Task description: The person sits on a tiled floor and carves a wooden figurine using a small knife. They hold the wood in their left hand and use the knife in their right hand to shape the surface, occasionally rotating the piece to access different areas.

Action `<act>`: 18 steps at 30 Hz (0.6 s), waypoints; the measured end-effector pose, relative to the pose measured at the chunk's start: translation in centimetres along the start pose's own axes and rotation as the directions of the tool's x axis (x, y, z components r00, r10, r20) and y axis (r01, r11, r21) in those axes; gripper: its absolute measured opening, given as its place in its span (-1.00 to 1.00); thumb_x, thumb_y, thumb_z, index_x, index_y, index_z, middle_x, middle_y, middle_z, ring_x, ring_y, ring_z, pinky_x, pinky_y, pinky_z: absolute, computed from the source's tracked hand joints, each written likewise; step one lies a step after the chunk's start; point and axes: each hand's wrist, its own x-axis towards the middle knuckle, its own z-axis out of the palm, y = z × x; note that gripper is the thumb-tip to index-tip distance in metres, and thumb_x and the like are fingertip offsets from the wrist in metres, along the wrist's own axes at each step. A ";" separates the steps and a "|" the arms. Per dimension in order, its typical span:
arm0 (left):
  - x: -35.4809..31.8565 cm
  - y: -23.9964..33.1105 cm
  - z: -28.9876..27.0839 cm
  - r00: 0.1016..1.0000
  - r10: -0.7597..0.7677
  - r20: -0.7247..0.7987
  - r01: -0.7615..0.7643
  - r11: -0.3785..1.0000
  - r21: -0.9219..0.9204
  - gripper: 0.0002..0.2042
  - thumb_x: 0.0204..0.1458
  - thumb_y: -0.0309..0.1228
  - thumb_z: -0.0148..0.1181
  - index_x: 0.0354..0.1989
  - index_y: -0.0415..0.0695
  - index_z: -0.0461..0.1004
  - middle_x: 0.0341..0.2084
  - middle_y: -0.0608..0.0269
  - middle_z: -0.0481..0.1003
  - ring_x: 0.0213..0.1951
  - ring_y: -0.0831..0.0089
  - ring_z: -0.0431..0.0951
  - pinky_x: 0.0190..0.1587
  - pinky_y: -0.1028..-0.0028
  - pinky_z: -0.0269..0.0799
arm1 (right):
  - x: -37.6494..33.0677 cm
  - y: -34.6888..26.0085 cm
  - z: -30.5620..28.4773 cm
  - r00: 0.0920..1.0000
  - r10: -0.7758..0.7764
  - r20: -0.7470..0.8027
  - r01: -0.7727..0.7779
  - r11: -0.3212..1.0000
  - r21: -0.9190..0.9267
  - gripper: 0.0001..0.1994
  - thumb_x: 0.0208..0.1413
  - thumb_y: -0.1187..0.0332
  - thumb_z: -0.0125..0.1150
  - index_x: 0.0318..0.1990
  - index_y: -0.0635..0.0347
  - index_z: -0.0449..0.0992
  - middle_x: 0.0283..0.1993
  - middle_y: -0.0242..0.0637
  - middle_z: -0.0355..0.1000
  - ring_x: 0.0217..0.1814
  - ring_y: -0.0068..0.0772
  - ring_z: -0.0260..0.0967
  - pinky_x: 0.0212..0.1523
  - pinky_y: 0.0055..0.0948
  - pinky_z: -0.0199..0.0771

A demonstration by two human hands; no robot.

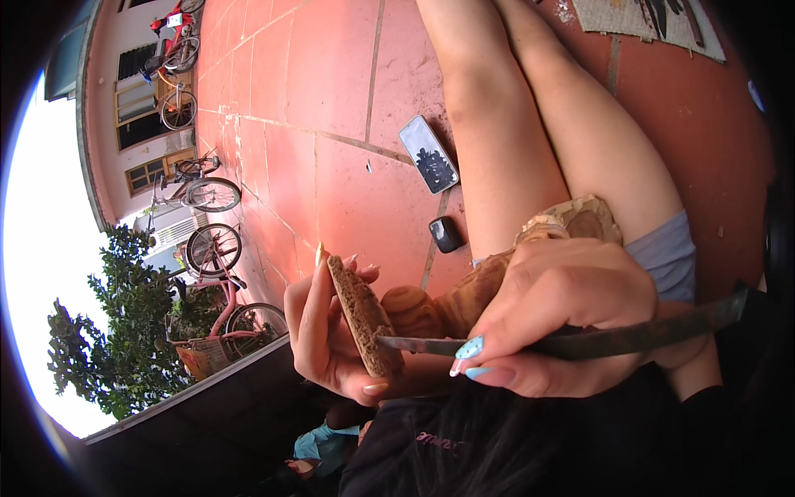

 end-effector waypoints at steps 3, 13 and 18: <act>0.2 -0.4 0.1 0.998 0.046 0.036 -0.046 0.999 -0.006 0.00 -0.15 0.33 0.12 -0.03 -0.64 0.32 -0.32 -0.28 0.40 -0.35 0.14 0.55 -0.35 0.31 0.60 | 0.1 0.0 0.2 0.999 -0.042 -0.020 0.041 0.998 -0.050 -0.80 -0.10 0.54 0.39 -0.30 0.21 0.50 -0.43 -0.27 0.55 -0.52 -0.44 0.46 -0.51 -0.54 0.35; 0.5 -0.9 0.1 0.982 0.169 0.083 -0.166 0.985 -0.039 -0.06 -0.10 0.29 0.11 -0.04 -0.61 0.32 -0.34 -0.30 0.39 -0.37 0.11 0.54 -0.39 0.30 0.60 | 0.1 -1.5 0.1 0.998 -0.068 -0.012 0.063 0.973 -0.222 -0.74 -0.18 0.54 0.43 -0.31 0.10 0.49 -0.48 -0.45 0.49 -0.54 -0.47 0.43 -0.52 -0.54 0.33; 0.7 -0.4 -0.2 0.987 0.126 0.096 -0.124 0.992 -0.035 -0.02 -0.19 0.31 0.18 -0.09 -0.64 0.36 -0.34 -0.26 0.40 -0.40 0.13 0.55 -0.36 0.33 0.60 | 0.1 -1.6 0.6 0.991 -0.121 -0.050 0.106 0.967 -0.232 -0.72 -0.19 0.54 0.44 -0.30 0.14 0.48 -0.47 -0.37 0.49 -0.54 -0.41 0.43 -0.51 -0.50 0.39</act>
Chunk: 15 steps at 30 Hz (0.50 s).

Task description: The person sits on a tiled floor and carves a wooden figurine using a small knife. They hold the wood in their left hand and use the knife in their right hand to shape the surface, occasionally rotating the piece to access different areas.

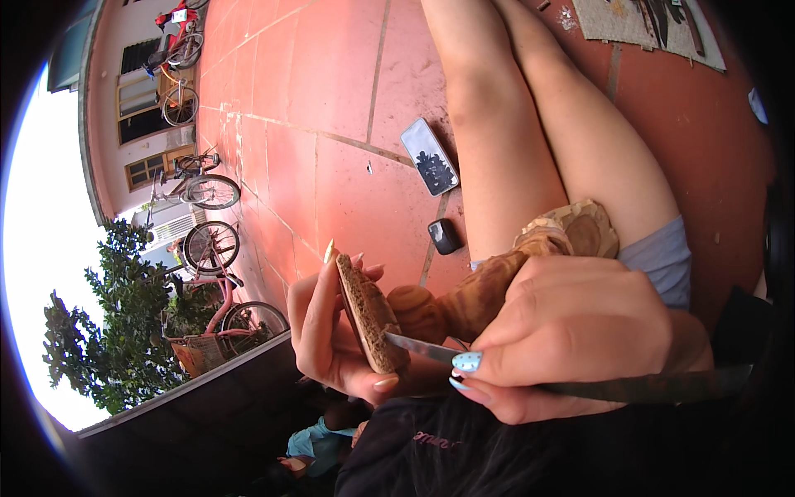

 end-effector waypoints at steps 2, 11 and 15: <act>-0.3 -0.3 -0.4 0.999 -0.017 0.029 0.017 1.000 -0.002 0.00 -0.24 0.32 0.21 -0.09 -0.65 0.36 -0.33 -0.24 0.41 -0.39 0.15 0.55 -0.35 0.35 0.60 | -0.2 0.0 0.2 1.000 0.004 0.007 -0.004 1.000 -0.017 -0.71 -0.19 0.54 0.45 -0.29 0.16 0.48 -0.45 -0.35 0.50 -0.53 -0.38 0.43 -0.50 -0.48 0.41; 2.6 1.8 -1.5 0.982 -0.101 0.160 0.090 0.993 0.069 -0.21 -0.35 -0.01 0.44 -0.01 -0.45 0.44 -0.33 -0.04 0.46 -0.34 0.28 0.57 -0.28 0.42 0.47 | 0.0 -0.1 1.0 0.983 0.182 0.001 -0.181 0.977 0.113 -0.87 0.08 0.53 0.19 -0.27 0.20 0.34 -0.49 -0.23 0.48 -0.52 -0.39 0.45 -0.47 -0.44 0.44; 2.5 2.1 -2.4 0.980 -0.115 0.164 0.102 0.991 0.087 -0.21 -0.38 -0.03 0.43 0.00 -0.42 0.44 -0.35 0.03 0.43 -0.39 0.32 0.51 -0.33 0.48 0.40 | -1.2 0.1 3.2 0.858 0.464 -0.220 -0.354 0.845 0.400 -0.78 0.16 0.31 0.14 -0.35 0.23 0.26 -0.59 -0.18 0.36 -0.67 -0.47 0.26 -0.67 -0.57 0.35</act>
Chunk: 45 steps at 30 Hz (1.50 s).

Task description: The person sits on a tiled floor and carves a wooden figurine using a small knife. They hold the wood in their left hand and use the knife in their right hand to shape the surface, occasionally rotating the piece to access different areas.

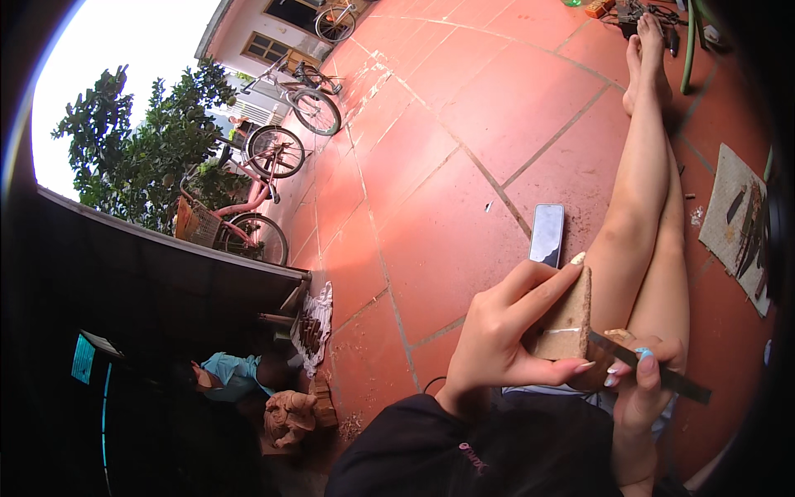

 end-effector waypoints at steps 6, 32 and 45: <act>-1.1 0.9 -0.6 0.998 0.033 -0.056 -0.033 0.999 -0.015 -0.24 -0.31 -0.07 0.42 0.08 -0.30 0.40 -0.31 0.03 0.43 -0.38 0.24 0.52 -0.33 0.42 0.43 | -0.3 0.3 -1.1 0.971 0.183 -0.154 -0.165 0.979 0.119 -0.77 0.16 0.26 0.16 -0.34 0.20 0.28 -0.59 -0.26 0.34 -0.68 -0.54 0.22 -0.63 -0.63 0.29; 2.8 5.7 1.4 0.999 0.044 -0.023 -0.049 0.964 -0.261 -0.18 -0.17 0.12 0.27 0.15 -0.27 0.28 -0.24 -0.08 0.49 -0.18 0.06 0.53 -0.15 0.26 0.43 | 2.0 4.0 -7.3 0.722 0.046 0.690 -0.499 0.725 0.474 -0.68 0.33 0.25 -0.16 0.02 0.33 0.35 -0.14 -0.24 0.38 -0.09 -0.39 0.38 -0.05 -0.44 0.41; -5.7 -1.8 12.9 0.921 0.190 0.340 -0.043 0.917 -0.397 0.04 -0.42 -0.09 0.51 0.26 -0.29 0.08 0.03 -0.16 0.35 0.14 0.00 0.31 0.20 0.24 0.18 | 1.5 1.8 -8.4 0.986 0.059 -0.157 -0.050 0.997 0.057 -0.63 0.24 0.08 -0.11 -0.29 0.28 0.37 -0.44 -0.20 0.39 -0.38 -0.31 0.40 -0.19 -0.39 0.44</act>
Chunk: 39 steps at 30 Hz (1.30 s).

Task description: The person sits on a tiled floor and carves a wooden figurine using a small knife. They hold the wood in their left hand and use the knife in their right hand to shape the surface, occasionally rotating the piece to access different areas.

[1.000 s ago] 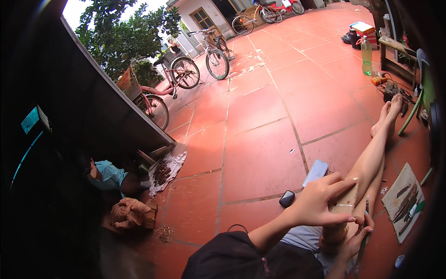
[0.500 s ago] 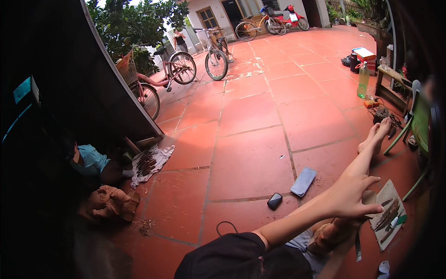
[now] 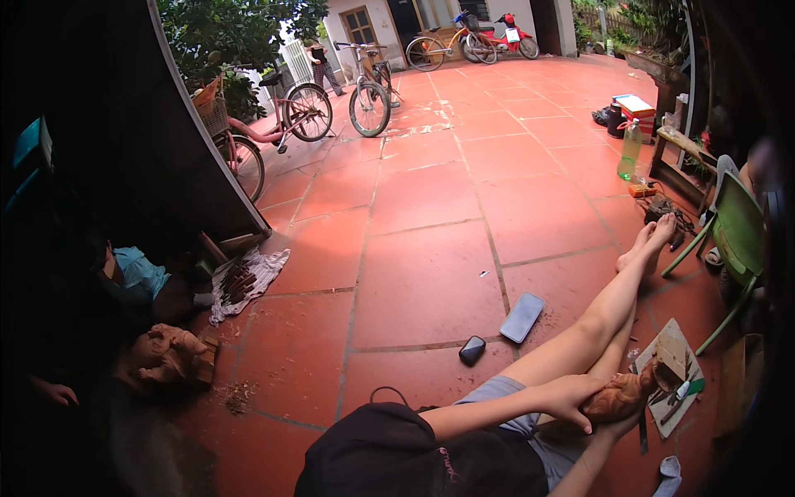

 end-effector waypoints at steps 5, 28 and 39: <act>1.2 1.5 1.7 0.971 0.000 -0.241 -0.013 0.999 -0.050 -0.06 -0.48 -0.15 0.52 0.18 -0.24 0.22 -0.03 -0.10 0.41 0.06 0.01 0.39 0.11 0.27 0.29 | 0.4 -1.6 -0.1 0.997 -0.067 0.029 0.068 0.997 -0.040 -0.59 0.24 0.06 -0.11 -0.15 0.33 0.37 -0.26 -0.17 0.40 -0.23 -0.25 0.43 -0.06 -0.34 0.45; 3.7 0.9 4.7 0.998 -0.014 0.062 0.061 0.460 -0.886 -0.42 -0.02 -0.26 0.33 0.14 -0.23 0.25 -0.02 0.25 0.42 0.02 0.52 0.39 0.12 0.45 0.27 | -4.0 -7.5 1.1 0.989 -0.146 0.036 0.149 0.977 -0.154 -0.63 0.34 0.09 -0.20 0.12 0.16 0.17 0.25 0.00 0.22 0.31 -0.18 0.14 0.29 -0.19 0.16; 2.7 -5.2 1.9 0.959 -0.283 -0.024 0.003 0.092 -0.996 -0.48 0.06 -0.17 0.14 0.07 -0.29 0.23 -0.15 0.07 0.47 -0.10 0.32 0.53 -0.01 0.35 0.44 | -4.5 -8.4 -0.8 0.907 -0.399 0.135 0.313 0.425 -0.849 -0.53 0.38 0.06 -0.39 -0.03 0.30 0.35 -0.07 -0.13 0.52 0.01 -0.32 0.44 0.19 -0.37 0.20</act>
